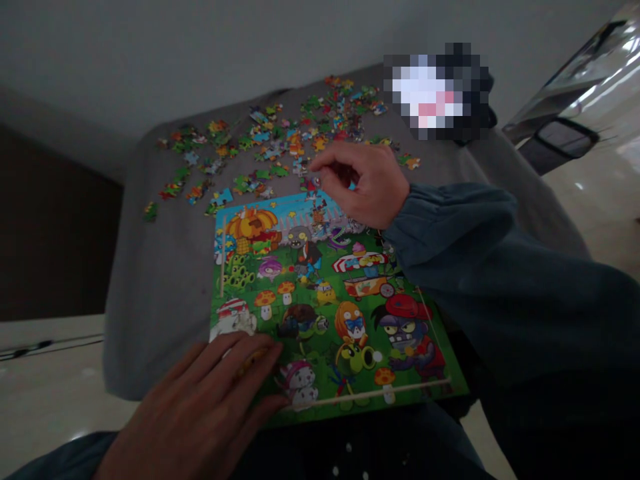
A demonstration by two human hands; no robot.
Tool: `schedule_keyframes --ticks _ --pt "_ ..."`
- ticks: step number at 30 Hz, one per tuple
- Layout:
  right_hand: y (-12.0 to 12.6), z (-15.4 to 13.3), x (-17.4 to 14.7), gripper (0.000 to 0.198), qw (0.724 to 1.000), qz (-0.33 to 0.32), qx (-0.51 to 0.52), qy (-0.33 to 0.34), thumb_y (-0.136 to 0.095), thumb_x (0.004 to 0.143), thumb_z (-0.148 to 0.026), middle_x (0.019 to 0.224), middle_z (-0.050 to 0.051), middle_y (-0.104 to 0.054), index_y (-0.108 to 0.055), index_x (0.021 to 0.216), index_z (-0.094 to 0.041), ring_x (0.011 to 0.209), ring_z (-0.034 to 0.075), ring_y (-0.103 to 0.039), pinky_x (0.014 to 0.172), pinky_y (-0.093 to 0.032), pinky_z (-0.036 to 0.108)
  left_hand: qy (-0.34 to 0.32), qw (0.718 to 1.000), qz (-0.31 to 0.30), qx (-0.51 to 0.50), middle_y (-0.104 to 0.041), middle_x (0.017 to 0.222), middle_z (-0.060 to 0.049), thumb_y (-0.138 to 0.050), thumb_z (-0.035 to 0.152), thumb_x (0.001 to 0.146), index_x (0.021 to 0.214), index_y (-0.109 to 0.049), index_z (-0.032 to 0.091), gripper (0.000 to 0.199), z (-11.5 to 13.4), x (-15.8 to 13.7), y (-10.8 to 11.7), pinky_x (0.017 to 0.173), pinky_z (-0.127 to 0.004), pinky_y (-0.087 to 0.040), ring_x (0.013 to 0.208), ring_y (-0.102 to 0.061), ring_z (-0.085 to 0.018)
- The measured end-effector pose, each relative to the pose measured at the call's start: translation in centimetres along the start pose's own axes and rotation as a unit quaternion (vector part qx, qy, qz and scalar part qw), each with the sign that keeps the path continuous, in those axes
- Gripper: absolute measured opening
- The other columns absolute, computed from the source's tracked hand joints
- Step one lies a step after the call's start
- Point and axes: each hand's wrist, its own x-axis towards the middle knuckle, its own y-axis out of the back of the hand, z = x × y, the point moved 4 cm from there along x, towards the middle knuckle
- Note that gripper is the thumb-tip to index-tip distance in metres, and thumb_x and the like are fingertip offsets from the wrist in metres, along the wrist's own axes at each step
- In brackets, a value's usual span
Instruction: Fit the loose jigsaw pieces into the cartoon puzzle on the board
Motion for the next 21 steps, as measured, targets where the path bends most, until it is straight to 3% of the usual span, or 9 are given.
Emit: schedule_keyframes --ticks 3,6,12,17,21 --pt "0.0 -0.1 0.0 0.023 1.000 0.000 -0.003 0.008 -0.049 0.094 -0.021 0.077 0.001 -0.062 -0.070 0.101 -0.018 0.073 0.014 -0.060 0.075 -0.049 0.030 -0.080 0.996 0.042 0.016 -0.062 0.144 -0.003 -0.052 0.038 0.102 0.141 -0.059 0.022 0.042 1.4 -0.3 -0.2 0.098 -0.037 -0.054 0.124 -0.062 -0.024" --pt "0.0 -0.2 -0.1 0.022 1.000 0.008 0.002 0.029 -0.051 0.093 -0.020 0.073 0.000 -0.060 -0.071 0.099 -0.016 0.066 0.013 -0.056 0.073 -0.048 0.030 -0.138 0.988 0.067 0.010 -0.060 0.147 -0.001 -0.045 0.033 0.105 0.137 -0.062 0.019 0.039 3.0 -0.5 -0.8 0.106 -0.027 -0.050 0.129 -0.060 -0.018" --pt "-0.2 -0.1 -0.2 0.020 1.000 -0.013 0.011 0.015 -0.052 0.093 -0.019 0.071 0.000 -0.059 -0.071 0.099 -0.018 0.064 0.014 -0.055 0.073 -0.047 0.032 -0.102 0.991 0.083 -0.009 -0.056 0.150 0.001 -0.032 0.001 0.098 0.135 -0.064 0.020 0.053 4.4 -2.1 -2.6 0.127 -0.031 -0.027 0.141 -0.049 -0.014" --pt "-0.3 -0.1 -0.3 0.019 1.000 -0.019 0.020 0.003 -0.054 0.092 -0.019 0.070 0.000 -0.061 -0.072 0.099 -0.021 0.064 0.015 -0.055 0.071 -0.048 0.032 -0.103 0.986 0.128 -0.014 -0.061 0.145 0.003 -0.031 0.011 0.105 0.130 -0.067 0.021 0.045 4.8 -2.2 -3.0 0.130 -0.032 -0.017 0.141 -0.047 -0.013" --pt "-0.2 -0.4 -0.3 0.019 0.999 0.007 0.022 0.034 -0.054 0.089 -0.017 0.071 0.001 -0.065 -0.073 0.094 -0.018 0.058 0.013 -0.053 0.065 -0.046 0.030 -0.126 0.988 0.080 0.029 -0.066 0.139 0.006 -0.036 0.013 0.106 0.128 -0.068 0.024 0.041 5.2 -1.7 -2.6 0.128 -0.028 -0.023 0.133 -0.055 -0.011"
